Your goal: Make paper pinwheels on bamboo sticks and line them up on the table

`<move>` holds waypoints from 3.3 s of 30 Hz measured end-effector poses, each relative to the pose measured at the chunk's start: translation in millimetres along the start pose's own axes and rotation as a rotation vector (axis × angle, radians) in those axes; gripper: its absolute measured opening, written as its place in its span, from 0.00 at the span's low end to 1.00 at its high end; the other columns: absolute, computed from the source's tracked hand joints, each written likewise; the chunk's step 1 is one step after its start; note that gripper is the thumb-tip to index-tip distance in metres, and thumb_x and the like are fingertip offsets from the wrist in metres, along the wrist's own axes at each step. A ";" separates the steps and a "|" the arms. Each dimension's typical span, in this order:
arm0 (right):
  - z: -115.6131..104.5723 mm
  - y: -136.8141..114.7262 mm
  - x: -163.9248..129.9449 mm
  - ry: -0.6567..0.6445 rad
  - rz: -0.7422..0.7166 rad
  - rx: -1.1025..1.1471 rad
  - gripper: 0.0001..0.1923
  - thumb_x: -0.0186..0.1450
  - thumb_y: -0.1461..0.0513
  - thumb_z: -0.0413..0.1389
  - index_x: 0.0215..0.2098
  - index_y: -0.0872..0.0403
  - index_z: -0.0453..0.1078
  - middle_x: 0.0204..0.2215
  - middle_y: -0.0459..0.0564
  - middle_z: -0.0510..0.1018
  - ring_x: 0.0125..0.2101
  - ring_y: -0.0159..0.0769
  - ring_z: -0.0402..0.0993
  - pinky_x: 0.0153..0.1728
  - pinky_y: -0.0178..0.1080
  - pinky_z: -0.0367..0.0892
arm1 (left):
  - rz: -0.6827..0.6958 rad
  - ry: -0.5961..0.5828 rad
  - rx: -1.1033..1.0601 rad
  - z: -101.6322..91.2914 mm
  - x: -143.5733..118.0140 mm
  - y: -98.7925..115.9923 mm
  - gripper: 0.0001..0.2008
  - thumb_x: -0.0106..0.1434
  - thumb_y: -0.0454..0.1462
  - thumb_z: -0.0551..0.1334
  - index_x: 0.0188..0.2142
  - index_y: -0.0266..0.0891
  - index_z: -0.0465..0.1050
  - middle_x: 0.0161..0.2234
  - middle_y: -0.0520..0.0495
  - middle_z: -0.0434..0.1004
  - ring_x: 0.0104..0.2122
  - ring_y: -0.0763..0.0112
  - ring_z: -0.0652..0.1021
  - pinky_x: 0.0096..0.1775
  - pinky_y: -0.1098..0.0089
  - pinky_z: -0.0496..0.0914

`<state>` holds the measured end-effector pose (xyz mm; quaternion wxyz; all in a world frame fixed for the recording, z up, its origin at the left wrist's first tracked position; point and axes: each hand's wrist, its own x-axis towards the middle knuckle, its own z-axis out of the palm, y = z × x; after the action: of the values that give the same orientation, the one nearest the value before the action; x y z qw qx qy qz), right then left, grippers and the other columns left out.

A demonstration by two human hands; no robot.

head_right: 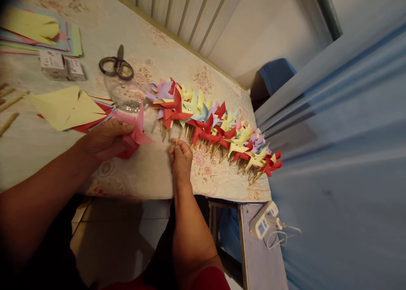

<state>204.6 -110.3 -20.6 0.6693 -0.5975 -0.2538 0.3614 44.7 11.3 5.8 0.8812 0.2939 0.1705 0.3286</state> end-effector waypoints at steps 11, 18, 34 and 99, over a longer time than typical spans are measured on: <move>0.9 -3.4 -1.3 -0.007 -0.015 0.010 0.11 0.61 0.59 0.56 0.41 0.53 0.71 0.20 0.37 0.66 0.16 0.23 0.48 0.18 0.30 0.44 | -0.006 0.005 -0.005 0.2 -1.0 0.6 0.08 0.47 0.30 0.74 0.26 0.27 0.78 0.23 0.42 0.80 0.23 0.71 0.79 0.27 0.77 0.75; -0.4 1.7 0.8 -0.009 -0.026 -0.009 0.11 0.62 0.59 0.55 0.42 0.52 0.71 0.22 0.38 0.69 0.16 0.23 0.49 0.18 0.30 0.44 | 0.004 -0.008 -0.004 -0.7 -0.2 0.1 0.07 0.48 0.30 0.74 0.27 0.30 0.79 0.24 0.44 0.81 0.23 0.72 0.79 0.28 0.76 0.76; -0.9 3.9 1.8 -0.022 -0.023 0.011 0.10 0.62 0.59 0.55 0.41 0.52 0.71 0.22 0.38 0.70 0.15 0.22 0.49 0.17 0.30 0.44 | 0.001 -0.007 -0.029 -0.7 -1.2 1.2 0.07 0.47 0.28 0.73 0.27 0.27 0.79 0.23 0.42 0.81 0.23 0.71 0.79 0.28 0.76 0.75; 1.8 -1.3 -0.4 0.124 0.002 -0.032 0.08 0.60 0.56 0.57 0.31 0.53 0.68 0.16 0.34 0.62 0.14 0.23 0.49 0.16 0.30 0.42 | -0.011 0.090 -0.040 5.3 -3.7 2.3 0.07 0.60 0.21 0.61 0.30 0.27 0.77 0.26 0.41 0.81 0.25 0.70 0.79 0.30 0.72 0.75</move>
<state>203.1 -109.6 -19.0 0.6738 -0.6296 -0.2170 0.3201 43.5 8.1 11.8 0.8801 0.2602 0.2053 0.3399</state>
